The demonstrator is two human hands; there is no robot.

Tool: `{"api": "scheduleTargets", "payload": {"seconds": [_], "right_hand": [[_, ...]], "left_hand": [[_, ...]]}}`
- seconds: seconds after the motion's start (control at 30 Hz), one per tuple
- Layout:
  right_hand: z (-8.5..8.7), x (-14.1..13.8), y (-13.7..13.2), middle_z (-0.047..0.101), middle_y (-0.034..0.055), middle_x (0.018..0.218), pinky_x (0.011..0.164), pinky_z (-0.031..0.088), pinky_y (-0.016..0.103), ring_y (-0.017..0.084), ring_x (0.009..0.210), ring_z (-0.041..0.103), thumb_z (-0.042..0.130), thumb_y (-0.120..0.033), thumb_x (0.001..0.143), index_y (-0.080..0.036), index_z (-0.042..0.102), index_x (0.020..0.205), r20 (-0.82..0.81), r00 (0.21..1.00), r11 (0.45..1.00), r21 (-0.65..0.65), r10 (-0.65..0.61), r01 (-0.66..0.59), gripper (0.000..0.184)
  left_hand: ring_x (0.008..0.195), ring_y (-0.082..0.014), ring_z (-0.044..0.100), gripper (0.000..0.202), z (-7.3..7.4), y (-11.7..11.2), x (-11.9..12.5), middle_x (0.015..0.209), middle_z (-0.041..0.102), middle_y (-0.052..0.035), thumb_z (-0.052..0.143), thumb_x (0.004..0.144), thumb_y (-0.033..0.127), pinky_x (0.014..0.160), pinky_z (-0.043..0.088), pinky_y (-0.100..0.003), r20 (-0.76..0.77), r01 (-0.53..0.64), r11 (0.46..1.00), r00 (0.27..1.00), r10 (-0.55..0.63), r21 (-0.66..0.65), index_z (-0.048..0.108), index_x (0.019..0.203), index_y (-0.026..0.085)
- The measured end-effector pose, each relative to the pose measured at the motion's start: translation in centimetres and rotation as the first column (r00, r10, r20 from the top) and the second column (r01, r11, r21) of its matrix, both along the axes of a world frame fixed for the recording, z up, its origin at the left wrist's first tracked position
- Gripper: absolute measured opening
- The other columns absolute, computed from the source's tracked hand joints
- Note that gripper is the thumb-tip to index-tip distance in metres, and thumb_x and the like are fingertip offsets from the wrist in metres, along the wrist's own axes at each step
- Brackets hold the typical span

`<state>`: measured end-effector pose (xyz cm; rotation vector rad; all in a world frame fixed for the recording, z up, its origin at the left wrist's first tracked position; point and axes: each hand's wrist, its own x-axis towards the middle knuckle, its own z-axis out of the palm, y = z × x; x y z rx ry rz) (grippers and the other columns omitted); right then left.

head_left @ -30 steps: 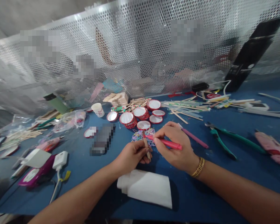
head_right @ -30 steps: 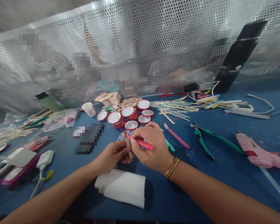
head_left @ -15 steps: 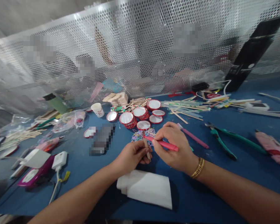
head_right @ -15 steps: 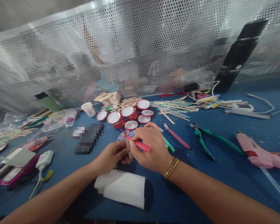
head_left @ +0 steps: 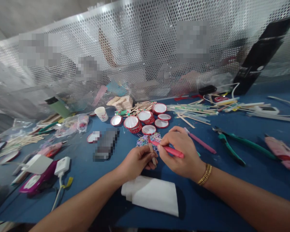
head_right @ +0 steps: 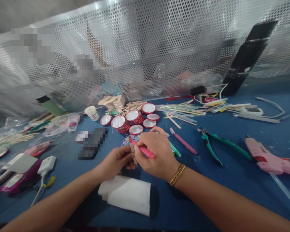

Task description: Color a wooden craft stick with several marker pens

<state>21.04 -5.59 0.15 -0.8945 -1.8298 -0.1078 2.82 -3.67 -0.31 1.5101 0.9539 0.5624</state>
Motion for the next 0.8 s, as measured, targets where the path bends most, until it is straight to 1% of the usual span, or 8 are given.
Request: {"api": "scheduleTargets", "payload": {"seconds": [0.13,0.23,0.3,0.43,0.6,0.73,0.8], "right_hand": [[0.05,0.03,-0.04,0.063,-0.0025,0.067,0.081,0.042,0.039,0.014,0.061,0.056,0.059,-0.014,0.078,-0.022,0.051,0.074,-0.027,1.000,1.000,0.025,0.010,-0.009,0.012],[0.12,-0.04,-0.10,0.063,-0.0022,0.068,0.081,0.042,0.040,0.014,0.062,0.056,0.058,-0.014,0.080,-0.022,0.050,0.074,-0.004,1.000,1.000,0.005,0.024,-0.024,0.012],[0.17,-0.04,-0.11,0.062,-0.0022,0.067,0.081,0.042,0.040,0.014,0.061,0.056,0.058,-0.015,0.080,-0.022,0.050,0.074,0.009,1.000,1.000,0.002,0.016,-0.016,0.013],[0.24,0.01,-0.12,0.061,-0.0025,0.066,0.081,0.042,0.040,0.014,0.061,0.056,0.059,-0.015,0.080,-0.022,0.049,0.074,-0.001,1.000,0.999,0.041,-0.007,0.007,0.013],[0.28,-0.02,-0.14,0.059,-0.0033,0.063,0.081,0.042,0.040,0.014,0.058,0.054,0.058,-0.015,0.079,-0.022,0.049,0.074,0.027,1.000,1.000,0.016,0.007,-0.007,0.013],[0.40,0.08,-0.21,0.060,-0.0026,0.064,0.081,0.042,0.041,0.014,0.059,0.055,0.059,-0.015,0.078,-0.021,0.050,0.074,0.006,1.000,0.998,0.053,-0.024,0.024,0.012],[0.42,0.08,-0.25,0.060,-0.0029,0.064,0.082,0.043,0.041,0.014,0.059,0.055,0.058,-0.015,0.079,-0.021,0.050,0.075,0.004,1.000,0.998,0.057,-0.017,0.017,0.012]], "left_hand": [[0.056,-0.0097,0.060,0.040,0.06,-0.01,0.01,0.064,0.062,-0.0005,0.064,0.081,0.055,0.054,0.047,-0.020,-0.002,0.004,1.000,1.000,-0.004,-0.001,0.059,0.080,0.015],[0.056,-0.0098,0.060,0.041,0.07,0.01,0.02,0.064,0.062,-0.0003,0.063,0.081,0.055,0.054,0.047,-0.020,0.004,0.001,1.000,1.000,-0.001,0.008,0.059,0.079,0.015],[0.056,-0.0097,0.060,0.041,0.03,0.02,0.02,0.063,0.062,-0.0002,0.063,0.081,0.055,0.054,0.047,-0.020,0.004,-0.001,1.000,1.000,0.001,0.004,0.059,0.080,0.015],[0.057,-0.0099,0.060,0.040,-0.04,0.04,0.00,0.065,0.062,-0.0004,0.064,0.081,0.055,0.054,0.047,-0.020,0.004,0.004,1.000,1.000,-0.004,-0.004,0.059,0.081,0.015],[0.057,-0.0103,0.060,0.041,0.07,0.01,-0.03,0.063,0.061,0.0002,0.063,0.081,0.055,0.054,0.047,-0.020,-0.002,0.002,1.000,1.000,-0.002,0.008,0.059,0.079,0.015],[0.057,-0.0094,0.060,0.040,0.11,-0.03,-0.05,0.065,0.062,-0.0001,0.063,0.082,0.055,0.054,0.046,-0.019,-0.003,0.009,1.000,1.000,-0.009,-0.004,0.058,0.080,0.015],[0.057,-0.0094,0.060,0.040,0.07,-0.01,-0.04,0.065,0.062,-0.0002,0.062,0.082,0.055,0.054,0.047,-0.019,0.000,0.015,1.000,1.000,-0.015,0.000,0.058,0.080,0.015]]}}
